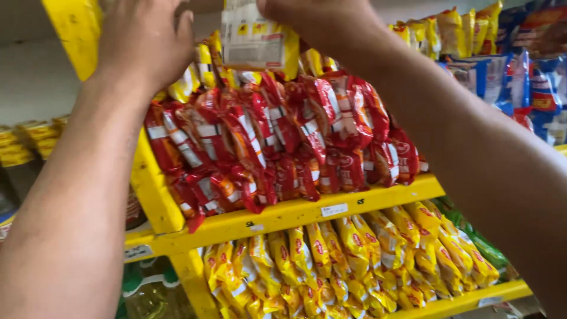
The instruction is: Shelving packets of instant noodles from a pile on the floor onto store shelves.
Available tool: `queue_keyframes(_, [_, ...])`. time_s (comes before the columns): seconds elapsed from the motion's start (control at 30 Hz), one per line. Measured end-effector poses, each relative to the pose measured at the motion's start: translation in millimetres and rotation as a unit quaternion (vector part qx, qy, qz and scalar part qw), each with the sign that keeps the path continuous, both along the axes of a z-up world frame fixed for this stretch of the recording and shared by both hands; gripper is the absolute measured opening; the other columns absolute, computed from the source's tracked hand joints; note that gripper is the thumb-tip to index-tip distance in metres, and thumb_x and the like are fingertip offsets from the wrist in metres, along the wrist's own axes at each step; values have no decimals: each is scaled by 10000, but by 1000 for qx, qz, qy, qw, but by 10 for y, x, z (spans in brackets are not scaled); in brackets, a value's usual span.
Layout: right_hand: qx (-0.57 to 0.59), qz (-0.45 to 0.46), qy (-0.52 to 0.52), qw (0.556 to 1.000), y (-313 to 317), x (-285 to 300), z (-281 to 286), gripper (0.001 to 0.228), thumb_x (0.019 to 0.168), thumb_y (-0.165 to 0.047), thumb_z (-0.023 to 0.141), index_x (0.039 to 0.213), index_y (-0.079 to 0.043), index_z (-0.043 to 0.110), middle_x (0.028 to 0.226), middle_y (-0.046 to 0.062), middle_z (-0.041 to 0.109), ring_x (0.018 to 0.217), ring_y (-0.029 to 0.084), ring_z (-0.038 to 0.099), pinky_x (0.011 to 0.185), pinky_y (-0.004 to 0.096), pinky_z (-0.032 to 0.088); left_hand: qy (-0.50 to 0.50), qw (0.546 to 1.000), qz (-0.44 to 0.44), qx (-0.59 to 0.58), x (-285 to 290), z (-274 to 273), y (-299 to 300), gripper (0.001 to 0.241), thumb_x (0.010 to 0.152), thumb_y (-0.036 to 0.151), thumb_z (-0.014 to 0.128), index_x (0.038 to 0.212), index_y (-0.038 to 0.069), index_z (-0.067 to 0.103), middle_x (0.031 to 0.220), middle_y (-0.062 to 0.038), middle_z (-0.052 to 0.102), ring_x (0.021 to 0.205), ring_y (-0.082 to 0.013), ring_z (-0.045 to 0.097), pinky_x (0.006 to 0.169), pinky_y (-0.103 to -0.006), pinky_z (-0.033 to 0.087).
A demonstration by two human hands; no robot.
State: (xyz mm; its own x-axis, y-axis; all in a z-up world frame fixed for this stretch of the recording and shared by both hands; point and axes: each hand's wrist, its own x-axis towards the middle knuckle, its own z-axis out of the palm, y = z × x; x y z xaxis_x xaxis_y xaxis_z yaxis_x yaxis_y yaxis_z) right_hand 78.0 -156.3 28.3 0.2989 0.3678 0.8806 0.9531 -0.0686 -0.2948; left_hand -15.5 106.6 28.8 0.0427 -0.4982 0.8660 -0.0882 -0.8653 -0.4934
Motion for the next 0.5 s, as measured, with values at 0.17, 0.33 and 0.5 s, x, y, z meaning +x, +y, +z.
queue_keyframes(0.17, [-30,-43,-37,998,619,-136,100,271,929,-307,728,1006,-48,725,769,59,734,647,158,708,562,339,582,102,985,112,-82,135,161,150,184,969,85,657,1111,-4,733,1115,-281,700,1029,-481,665,902,-557,515])
queue_keyframes(0.33, [-14,-155,-173,973,1253,169,64,344,789,-290,808,1028,-47,761,913,217,757,833,340,754,753,417,595,201,953,140,-178,136,220,96,290,864,-3,596,1116,2,740,1171,-308,680,1085,-483,662,956,-537,523])
queue_keyframes(0.5, [-55,-147,-124,980,1422,51,48,356,737,-229,789,1040,-42,769,982,238,746,960,356,706,844,419,554,245,934,146,-215,77,284,29,318,887,86,606,1167,-17,719,1126,-379,657,1073,-519,646,955,-549,513])
